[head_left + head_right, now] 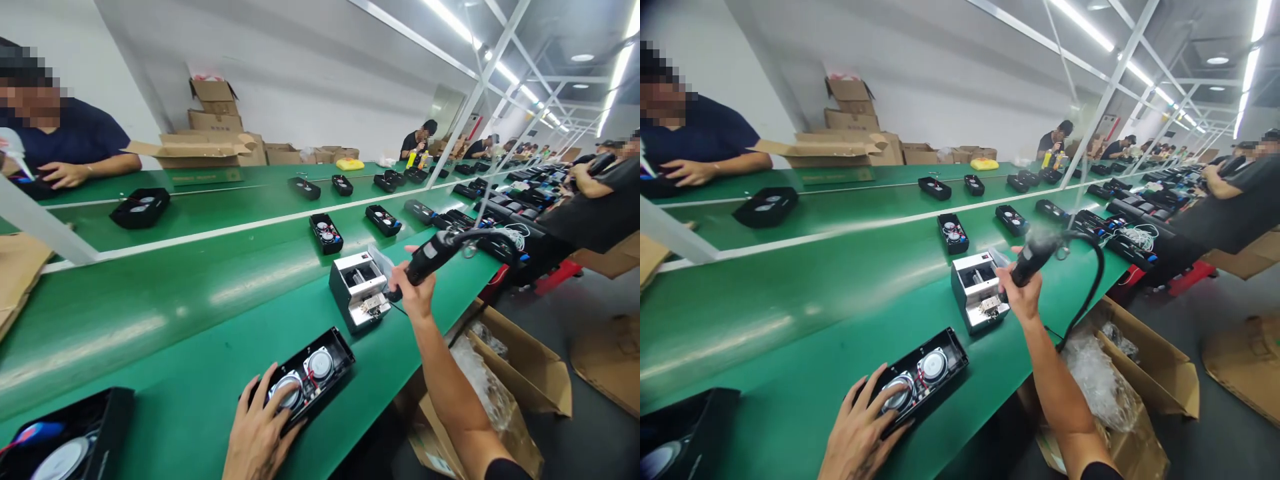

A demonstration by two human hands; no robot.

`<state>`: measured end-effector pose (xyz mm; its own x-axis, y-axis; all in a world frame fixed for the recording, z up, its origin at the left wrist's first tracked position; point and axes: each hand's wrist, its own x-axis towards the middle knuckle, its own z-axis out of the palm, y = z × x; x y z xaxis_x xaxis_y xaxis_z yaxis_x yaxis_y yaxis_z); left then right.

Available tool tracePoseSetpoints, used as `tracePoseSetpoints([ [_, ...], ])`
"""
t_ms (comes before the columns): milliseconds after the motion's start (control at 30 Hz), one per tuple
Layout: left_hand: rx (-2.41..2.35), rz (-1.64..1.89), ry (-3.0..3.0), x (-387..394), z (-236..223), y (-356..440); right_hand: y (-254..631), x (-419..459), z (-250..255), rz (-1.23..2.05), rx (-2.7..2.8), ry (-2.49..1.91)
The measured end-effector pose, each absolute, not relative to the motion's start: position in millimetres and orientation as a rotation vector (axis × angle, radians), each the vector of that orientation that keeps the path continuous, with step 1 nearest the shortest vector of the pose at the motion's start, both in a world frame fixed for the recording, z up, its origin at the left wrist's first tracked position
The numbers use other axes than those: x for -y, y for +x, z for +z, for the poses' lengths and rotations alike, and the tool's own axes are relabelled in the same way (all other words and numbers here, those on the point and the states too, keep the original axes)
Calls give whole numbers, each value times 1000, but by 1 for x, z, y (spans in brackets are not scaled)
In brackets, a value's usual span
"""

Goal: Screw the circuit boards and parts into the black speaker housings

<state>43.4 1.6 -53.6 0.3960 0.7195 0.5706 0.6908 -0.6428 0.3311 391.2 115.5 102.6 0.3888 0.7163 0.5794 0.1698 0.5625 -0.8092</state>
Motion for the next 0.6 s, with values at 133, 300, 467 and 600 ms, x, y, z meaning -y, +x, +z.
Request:
tracePoseSetpoints([
  [133, -1297, 1113, 2584, -1, -44, 46, 383, -114, 77, 523, 1139, -1049],
  [300, -1209, 1080, 2701, -4, -36, 42, 376, -118, 60, 543, 1141, -1153],
  [467, -1188, 1014, 2773, -8, -39, 37, 370, -98, 58, 800, 1203, -1184],
  [600, -1242, 941, 2730, -5, -40, 38, 336, -61, 58, 1103, 1127, -867],
])
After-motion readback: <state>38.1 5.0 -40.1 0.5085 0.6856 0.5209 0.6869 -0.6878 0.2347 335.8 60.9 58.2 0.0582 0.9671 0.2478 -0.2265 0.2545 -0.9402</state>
